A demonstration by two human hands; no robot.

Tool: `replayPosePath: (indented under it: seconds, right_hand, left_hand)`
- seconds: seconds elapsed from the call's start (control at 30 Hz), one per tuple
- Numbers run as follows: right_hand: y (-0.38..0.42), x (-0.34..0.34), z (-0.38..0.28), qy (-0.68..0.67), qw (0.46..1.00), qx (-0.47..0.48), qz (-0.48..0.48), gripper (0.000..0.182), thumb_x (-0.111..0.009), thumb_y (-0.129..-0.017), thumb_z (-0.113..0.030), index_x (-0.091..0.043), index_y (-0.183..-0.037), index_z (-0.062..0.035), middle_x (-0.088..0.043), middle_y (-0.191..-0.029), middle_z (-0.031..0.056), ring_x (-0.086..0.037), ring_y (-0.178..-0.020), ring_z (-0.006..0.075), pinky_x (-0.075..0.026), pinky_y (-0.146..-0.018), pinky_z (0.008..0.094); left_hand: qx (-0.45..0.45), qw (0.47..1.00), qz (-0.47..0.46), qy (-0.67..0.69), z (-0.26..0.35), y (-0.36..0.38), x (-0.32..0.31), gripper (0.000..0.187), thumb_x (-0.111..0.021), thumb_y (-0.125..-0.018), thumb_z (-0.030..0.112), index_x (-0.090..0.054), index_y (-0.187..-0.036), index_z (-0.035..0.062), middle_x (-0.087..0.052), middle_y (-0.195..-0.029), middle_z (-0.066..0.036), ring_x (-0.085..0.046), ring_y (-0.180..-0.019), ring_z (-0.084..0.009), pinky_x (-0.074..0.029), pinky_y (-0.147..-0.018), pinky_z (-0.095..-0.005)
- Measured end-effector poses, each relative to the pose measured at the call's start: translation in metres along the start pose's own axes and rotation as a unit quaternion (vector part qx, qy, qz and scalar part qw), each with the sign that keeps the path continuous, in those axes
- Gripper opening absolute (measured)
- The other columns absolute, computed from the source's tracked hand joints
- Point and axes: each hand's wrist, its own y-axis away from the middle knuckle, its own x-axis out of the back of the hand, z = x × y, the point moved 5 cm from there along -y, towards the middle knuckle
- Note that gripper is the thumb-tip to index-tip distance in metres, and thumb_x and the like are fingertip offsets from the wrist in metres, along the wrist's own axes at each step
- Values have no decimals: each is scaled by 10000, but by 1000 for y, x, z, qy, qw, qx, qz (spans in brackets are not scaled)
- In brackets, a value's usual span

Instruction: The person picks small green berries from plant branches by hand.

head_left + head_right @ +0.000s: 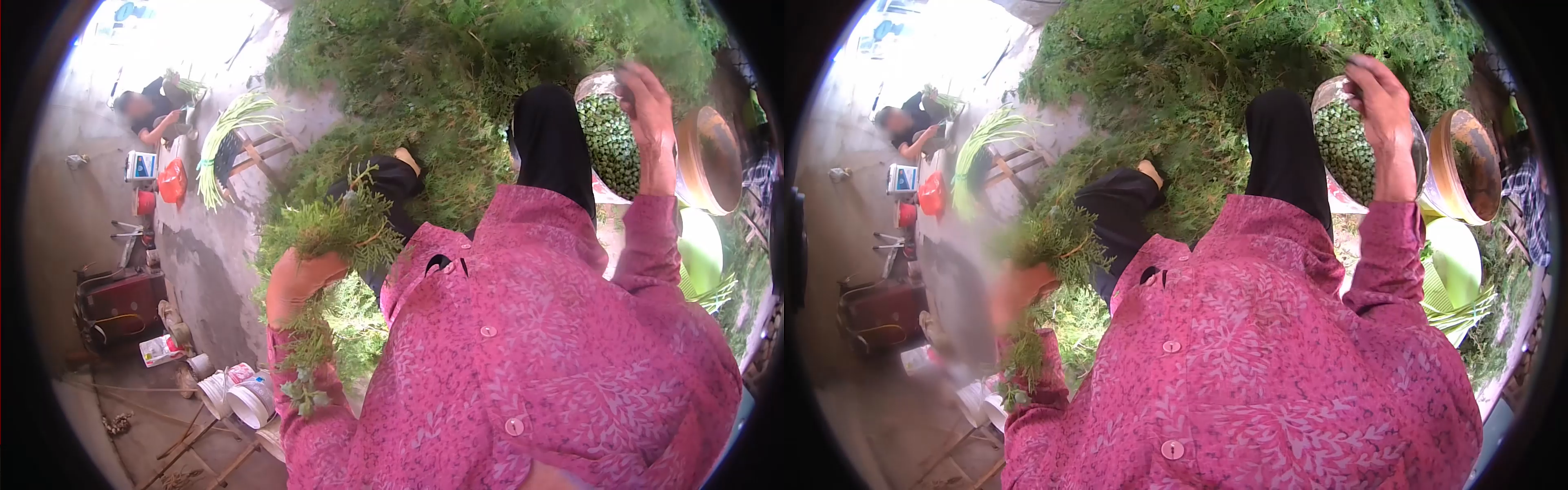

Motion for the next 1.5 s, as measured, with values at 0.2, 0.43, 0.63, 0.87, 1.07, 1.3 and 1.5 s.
replayPosePath:
  seconds: [0.2, 0.43, 0.63, 0.87, 1.07, 1.3, 1.5]
  right_hand:
    - [-14, 57, 59, 625, 780, 15, -32, 265, -594, -680, -210, -642, -908, -85, -634, -901, 131, -609, -836, 276, -467, -778, 357]
    - [30, -109, -14, 166, 956, 119, -210, 195, -661, -725, -190, -633, -827, -26, -616, -763, 43, -561, -692, 120, -459, -632, 250]
    - [118, -229, -53, 160, 854, 240, -434, 232, -649, -729, -179, -591, -888, -21, -606, -797, 114, -587, -719, 194, -463, -625, 293]
    - [122, -243, -37, 223, 834, 269, -427, 224, -612, -683, -149, -564, -854, -13, -581, -726, 183, -582, -685, 330, -459, -603, 376]
    - [120, -249, -32, 211, 855, 232, -412, 196, -593, -670, -117, -549, -826, -7, -575, -695, 180, -580, -641, 313, -456, -589, 365]
    - [73, -226, -25, 223, 933, 219, -179, 170, -578, -673, -150, -564, -782, -21, -594, -721, 183, -597, -654, 314, -479, -602, 374]
    - [10, -74, -24, 248, 942, 223, 15, 133, -607, -742, -164, -602, -809, -50, -607, -703, 73, -550, -610, 116, -460, -572, 257]
  left_hand:
    - [-19, 994, -99, -32, 16, -29, -14, 176, -601, -746, 41, -574, -916, 2, -544, -667, -8, -531, -621, -97, -429, -556, -219]
    - [-99, 986, -123, 59, 9, -54, -25, 297, -628, -733, -1, -537, -1015, 0, -596, -901, -59, -566, -804, -128, -471, -681, -256]
    - [-64, 965, -99, 236, 44, -33, -60, 275, -608, -749, 16, -550, -1017, 17, -596, -878, -36, -547, -753, -107, -445, -638, -236]
    - [-82, 971, -127, 184, 32, -43, -61, 201, -597, -755, 68, -579, -954, 44, -552, -747, 31, -465, -616, -58, -355, -510, -215]
    - [-98, 979, -123, 129, 31, -53, -61, 149, -592, -755, 84, -586, -898, 41, -545, -708, 21, -456, -566, -67, -338, -472, -230]
    - [-39, 998, -45, -3, 19, -56, -46, 271, -555, -814, 151, -542, -1063, 46, -585, -862, -72, -534, -662, -118, -432, -541, -240]
    - [-104, 909, -37, 403, 15, -48, -30, 323, -406, -903, 231, -520, -1094, -4, -576, -982, -149, -578, -800, -194, -485, -640, -287]
